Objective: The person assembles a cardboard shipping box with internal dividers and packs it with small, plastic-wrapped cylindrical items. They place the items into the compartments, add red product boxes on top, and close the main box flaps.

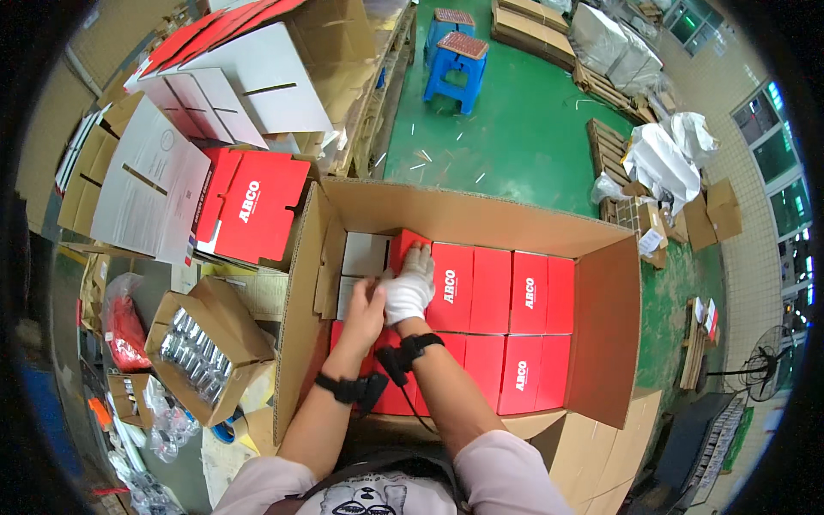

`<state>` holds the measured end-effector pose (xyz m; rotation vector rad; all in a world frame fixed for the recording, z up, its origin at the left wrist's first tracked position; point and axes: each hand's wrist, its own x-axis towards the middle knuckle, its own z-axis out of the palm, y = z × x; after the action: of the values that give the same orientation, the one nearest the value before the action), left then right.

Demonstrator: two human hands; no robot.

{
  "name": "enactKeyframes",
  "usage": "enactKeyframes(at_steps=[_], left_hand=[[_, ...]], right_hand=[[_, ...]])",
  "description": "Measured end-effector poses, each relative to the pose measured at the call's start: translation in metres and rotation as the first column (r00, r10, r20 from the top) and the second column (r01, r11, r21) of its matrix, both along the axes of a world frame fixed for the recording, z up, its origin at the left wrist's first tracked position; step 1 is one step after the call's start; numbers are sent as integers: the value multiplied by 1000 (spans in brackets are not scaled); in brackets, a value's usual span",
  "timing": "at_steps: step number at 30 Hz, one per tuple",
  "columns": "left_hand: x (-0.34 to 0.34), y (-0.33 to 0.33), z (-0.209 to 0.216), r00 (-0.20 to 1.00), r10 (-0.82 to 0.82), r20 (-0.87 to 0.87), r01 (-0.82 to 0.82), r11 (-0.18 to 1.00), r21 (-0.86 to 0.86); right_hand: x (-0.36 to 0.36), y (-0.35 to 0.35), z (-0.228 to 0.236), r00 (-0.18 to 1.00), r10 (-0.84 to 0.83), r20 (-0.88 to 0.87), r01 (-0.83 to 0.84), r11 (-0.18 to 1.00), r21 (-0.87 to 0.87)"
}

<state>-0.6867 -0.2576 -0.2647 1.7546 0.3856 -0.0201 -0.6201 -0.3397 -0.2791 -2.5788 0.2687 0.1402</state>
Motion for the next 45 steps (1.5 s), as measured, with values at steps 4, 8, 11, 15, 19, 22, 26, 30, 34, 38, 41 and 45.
enactKeyframes(at_steps=[4,8,11,15,19,22,26,30,34,38,41,45], left_hand=[[-14,12,92,939,-19,343,-156,865,476],[-18,16,85,937,24,350,-216,826,521],[-17,19,82,940,59,337,-241,813,530],[0,17,66,953,84,291,-232,823,519],[20,28,35,989,-25,144,-7,975,222],[25,34,26,998,49,-44,-56,982,-180],[42,44,-18,996,-73,-43,73,997,-11],[53,38,-33,972,-175,154,122,945,303],[50,-1,-12,960,-149,-235,275,637,720],[47,-13,-42,944,-256,-207,274,261,926],[48,-11,-37,880,-331,-341,413,178,893],[48,-13,-30,864,-360,-352,450,236,861]], right_hand=[[3,23,2,1000,2,0,-1,957,-289],[4,26,10,997,83,5,-78,948,-308],[-23,15,5,982,177,-61,-187,951,-245],[-27,17,-15,975,222,1,-205,904,-375],[-14,23,-7,970,237,-47,-242,947,-213],[-12,25,67,944,166,-287,84,717,692],[0,15,19,929,135,-344,334,88,938],[0,-13,2,955,274,-112,-7,398,917],[-48,-55,43,995,83,55,-99,784,613],[-131,-149,44,969,-118,-215,244,377,894],[-186,-205,67,926,-324,-194,331,452,828],[-256,-252,56,782,-624,4,452,571,685]])
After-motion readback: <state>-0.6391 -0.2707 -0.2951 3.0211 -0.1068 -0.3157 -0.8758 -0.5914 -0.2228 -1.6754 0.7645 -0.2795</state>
